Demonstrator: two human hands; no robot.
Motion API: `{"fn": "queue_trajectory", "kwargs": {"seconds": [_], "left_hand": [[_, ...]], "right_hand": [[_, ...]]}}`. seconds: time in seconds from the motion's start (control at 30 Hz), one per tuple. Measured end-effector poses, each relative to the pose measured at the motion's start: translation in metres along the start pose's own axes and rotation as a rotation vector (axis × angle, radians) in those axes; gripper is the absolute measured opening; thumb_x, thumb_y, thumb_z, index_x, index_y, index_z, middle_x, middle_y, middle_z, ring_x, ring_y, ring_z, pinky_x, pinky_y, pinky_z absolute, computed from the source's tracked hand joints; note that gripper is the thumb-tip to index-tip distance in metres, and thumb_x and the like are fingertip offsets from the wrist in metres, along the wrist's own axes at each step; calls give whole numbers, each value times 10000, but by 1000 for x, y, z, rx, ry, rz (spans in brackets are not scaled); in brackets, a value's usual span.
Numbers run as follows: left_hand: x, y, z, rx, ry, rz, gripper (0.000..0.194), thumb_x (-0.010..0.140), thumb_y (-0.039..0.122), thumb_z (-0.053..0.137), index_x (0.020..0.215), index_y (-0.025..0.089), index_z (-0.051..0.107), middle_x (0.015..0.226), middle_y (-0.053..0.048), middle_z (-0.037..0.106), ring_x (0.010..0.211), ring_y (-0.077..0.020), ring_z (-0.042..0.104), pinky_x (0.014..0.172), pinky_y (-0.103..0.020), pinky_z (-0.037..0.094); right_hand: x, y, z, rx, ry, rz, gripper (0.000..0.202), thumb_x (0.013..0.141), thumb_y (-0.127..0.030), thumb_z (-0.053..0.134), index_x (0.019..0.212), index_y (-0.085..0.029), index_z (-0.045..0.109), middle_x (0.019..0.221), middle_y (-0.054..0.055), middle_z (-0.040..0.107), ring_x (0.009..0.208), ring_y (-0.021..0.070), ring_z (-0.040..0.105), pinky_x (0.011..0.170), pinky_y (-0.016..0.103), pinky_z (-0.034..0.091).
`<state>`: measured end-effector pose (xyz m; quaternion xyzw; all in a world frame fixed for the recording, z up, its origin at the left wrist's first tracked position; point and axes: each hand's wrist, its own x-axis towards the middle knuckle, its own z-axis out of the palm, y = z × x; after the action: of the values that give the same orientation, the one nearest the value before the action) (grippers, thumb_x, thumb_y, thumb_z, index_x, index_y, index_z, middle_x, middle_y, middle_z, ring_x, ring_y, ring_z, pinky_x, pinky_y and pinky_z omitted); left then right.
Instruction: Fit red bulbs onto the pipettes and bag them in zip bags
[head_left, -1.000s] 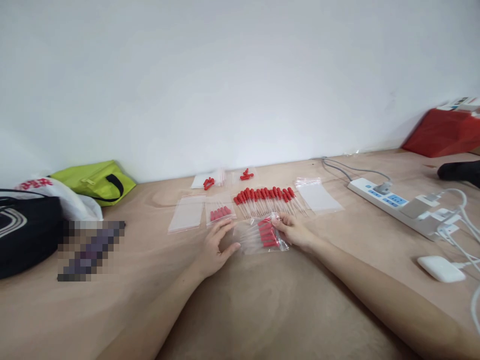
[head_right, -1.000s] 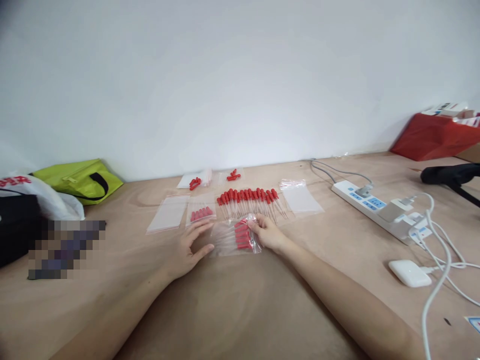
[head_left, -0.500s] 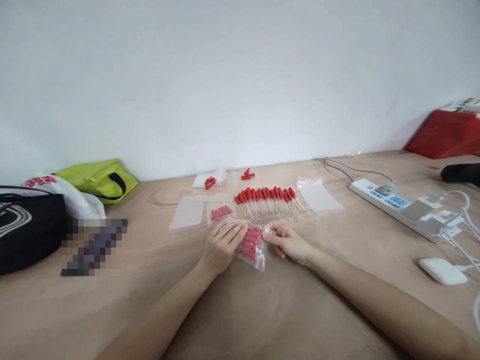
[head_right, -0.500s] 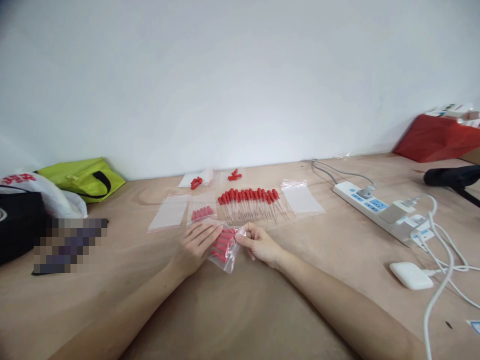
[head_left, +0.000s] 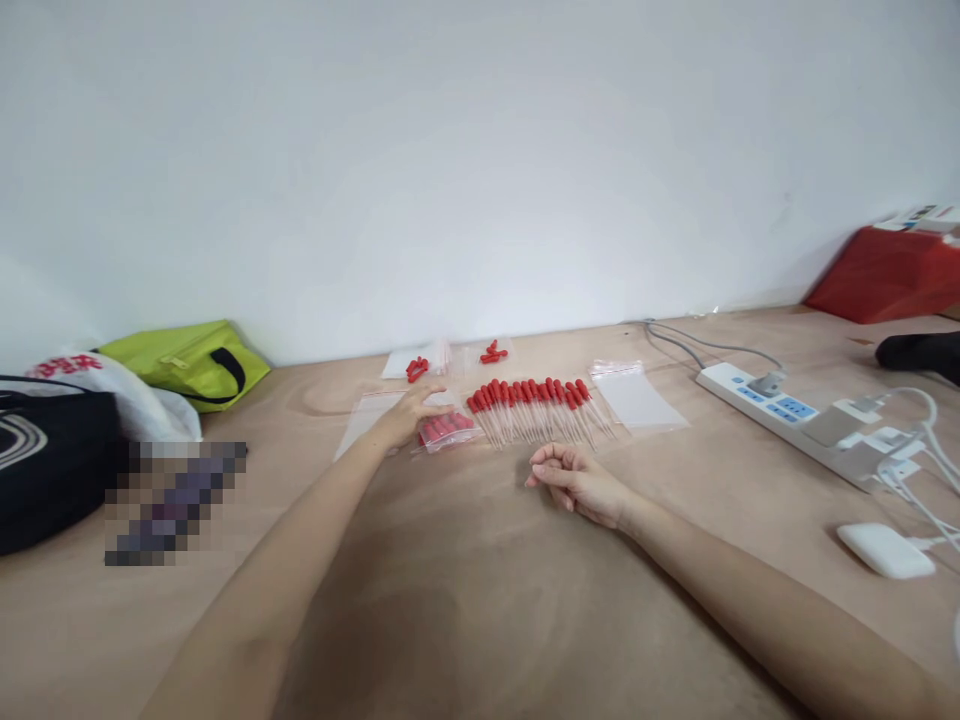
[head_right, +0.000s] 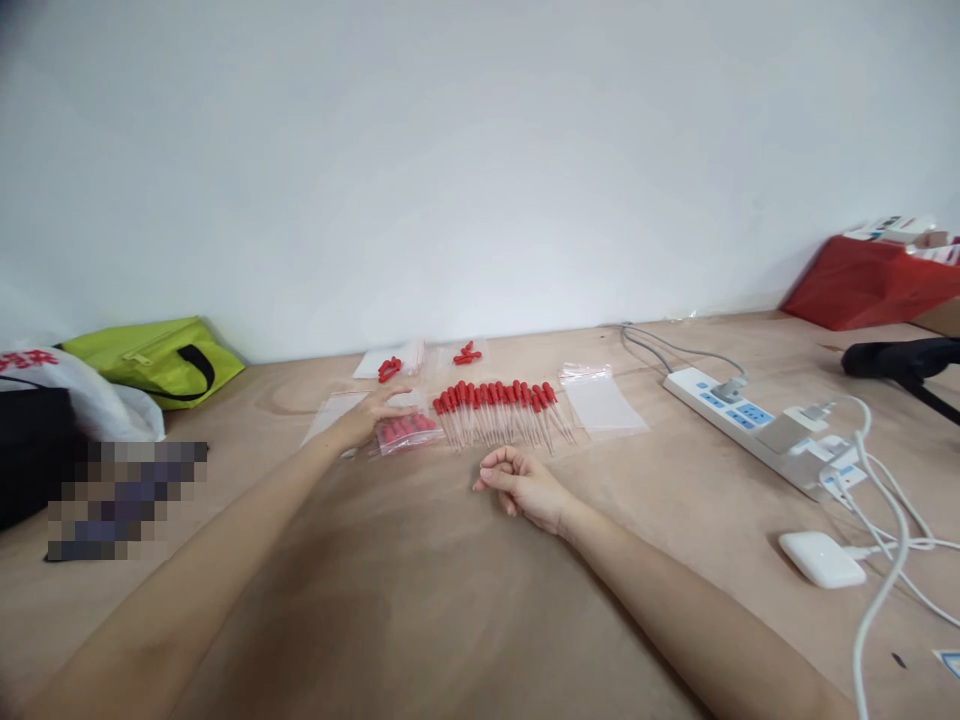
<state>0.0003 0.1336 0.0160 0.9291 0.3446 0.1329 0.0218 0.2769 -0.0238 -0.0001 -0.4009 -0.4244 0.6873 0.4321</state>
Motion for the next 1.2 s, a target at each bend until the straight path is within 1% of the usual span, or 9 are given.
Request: {"fn": "queue_trajectory", "kwargs": {"seconds": [0.13,0.27,0.4,0.57,0.7,0.97,1.03,1.1,1.2], "left_hand": [[-8,-6,-13,146,77,-200,529,731,14,386,1194,238,507,1250,-41,481,1184,-186,394,1005,-366,304],[-32,-1,-17,288,193,-588,414,796,207,412,1196,138,491,1201,-133,497,1151,-277,413,974,-418,314],[-57,14,-6,347,50,-963,654,802,495,376,1242,12,404,1261,-230,427,1197,-361,344,950,-463,306],[-65,27,2,289,-58,-934,473,856,361,291,1108,33,520,1208,-194,492,1148,-303,423,927,-390,340],[-65,30,-1,295,-14,-937,388,872,195,235,1029,110,580,1158,-132,556,1106,-243,481,881,-329,384],[-70,32,-17,330,115,-1037,352,865,204,316,1017,127,624,913,-144,665,871,-298,610,709,-375,459],[-69,47,-15,307,266,-931,363,867,196,308,1091,143,589,992,-122,652,942,-284,595,749,-378,470],[-67,72,-6,178,354,-568,361,841,156,331,1086,203,591,1052,-52,642,999,-236,581,810,-357,477],[-63,116,16,18,302,-12,399,864,125,271,1094,214,584,1073,-32,638,1044,-179,564,994,-409,364]], "right_hand": [[1,1,-2,12,-5,6,373,582,-382,708,774,-173,466,629,-19,639,286,7,327,317,170,161],[3,1,-3,19,-19,15,372,577,-368,720,775,-174,471,625,-21,635,302,11,338,329,174,176],[5,2,-3,18,-30,28,364,582,-365,721,773,-176,476,625,-21,632,318,18,352,341,180,202],[5,5,-5,12,-32,24,360,589,-361,720,780,-172,481,636,-18,632,335,21,369,352,181,217],[4,4,-5,13,-31,27,360,586,-363,721,776,-168,485,635,-13,635,340,20,373,355,178,218],[2,4,-3,17,-4,17,372,559,-383,732,752,-169,496,617,-19,626,338,16,364,353,171,216],[2,4,-3,28,18,-7,370,561,-399,728,742,-171,500,617,-23,618,341,14,364,358,171,229],[3,4,-4,27,69,-53,357,590,-435,702,736,-172,508,638,-24,612,356,15,379,370,172,254],[2,3,-8,-32,179,-134,353,652,-504,626,730,-173,531,684,-24,595,401,26,423,390,178,292]]}}
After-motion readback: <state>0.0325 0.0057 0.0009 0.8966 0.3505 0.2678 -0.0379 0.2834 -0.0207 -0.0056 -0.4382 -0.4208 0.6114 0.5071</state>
